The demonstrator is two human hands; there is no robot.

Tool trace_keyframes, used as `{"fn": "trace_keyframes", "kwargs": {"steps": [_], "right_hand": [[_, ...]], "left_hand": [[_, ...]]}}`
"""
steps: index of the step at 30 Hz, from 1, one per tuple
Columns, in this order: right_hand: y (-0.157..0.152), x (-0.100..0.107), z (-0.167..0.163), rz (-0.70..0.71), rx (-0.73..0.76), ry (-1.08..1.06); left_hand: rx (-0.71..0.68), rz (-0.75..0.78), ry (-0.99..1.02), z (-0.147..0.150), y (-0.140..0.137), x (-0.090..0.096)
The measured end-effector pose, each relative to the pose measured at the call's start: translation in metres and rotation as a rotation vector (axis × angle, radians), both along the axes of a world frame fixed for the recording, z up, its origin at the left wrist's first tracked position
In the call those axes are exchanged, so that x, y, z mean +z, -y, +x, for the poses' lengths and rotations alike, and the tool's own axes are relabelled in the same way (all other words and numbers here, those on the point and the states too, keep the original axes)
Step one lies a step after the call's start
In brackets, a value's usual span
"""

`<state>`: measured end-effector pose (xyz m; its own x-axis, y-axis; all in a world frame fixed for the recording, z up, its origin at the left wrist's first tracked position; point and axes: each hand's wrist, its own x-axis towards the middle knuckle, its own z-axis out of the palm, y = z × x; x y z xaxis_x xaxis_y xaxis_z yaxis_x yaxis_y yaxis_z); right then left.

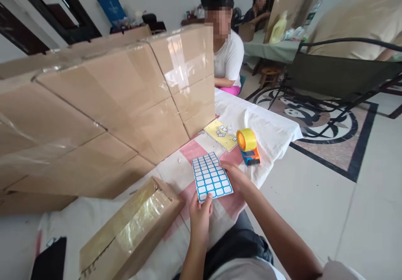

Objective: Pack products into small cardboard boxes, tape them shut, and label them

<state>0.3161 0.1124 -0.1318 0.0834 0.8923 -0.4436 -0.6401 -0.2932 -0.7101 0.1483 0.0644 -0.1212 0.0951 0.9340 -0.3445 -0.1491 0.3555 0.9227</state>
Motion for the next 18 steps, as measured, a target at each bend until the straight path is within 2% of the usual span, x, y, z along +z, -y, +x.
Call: {"fn": "trace_keyframes", "kwargs": {"steps": [2,4,7,9,14,18], "right_hand": [[-0.003,0.000,0.000,0.032,-0.023,-0.027],[-0.003,0.002,0.002,0.073,-0.068,-0.045],[0.001,0.008,0.010,0.175,-0.155,-0.062],[0.007,0.013,0.017,0.224,-0.198,-0.071],[0.027,0.020,0.030,0.271,-0.279,-0.005],[0.042,0.023,0.034,0.278,-0.271,0.146]], "left_hand": [[-0.034,0.037,-0.021,0.001,0.004,0.005],[0.008,0.088,-0.028,0.000,0.005,0.009],[0.276,0.200,0.005,-0.002,-0.007,0.012],[0.397,0.263,0.019,0.000,-0.026,0.014],[0.350,0.388,-0.023,0.023,-0.087,0.020],[0.236,0.459,-0.037,0.039,-0.109,0.027]]}}
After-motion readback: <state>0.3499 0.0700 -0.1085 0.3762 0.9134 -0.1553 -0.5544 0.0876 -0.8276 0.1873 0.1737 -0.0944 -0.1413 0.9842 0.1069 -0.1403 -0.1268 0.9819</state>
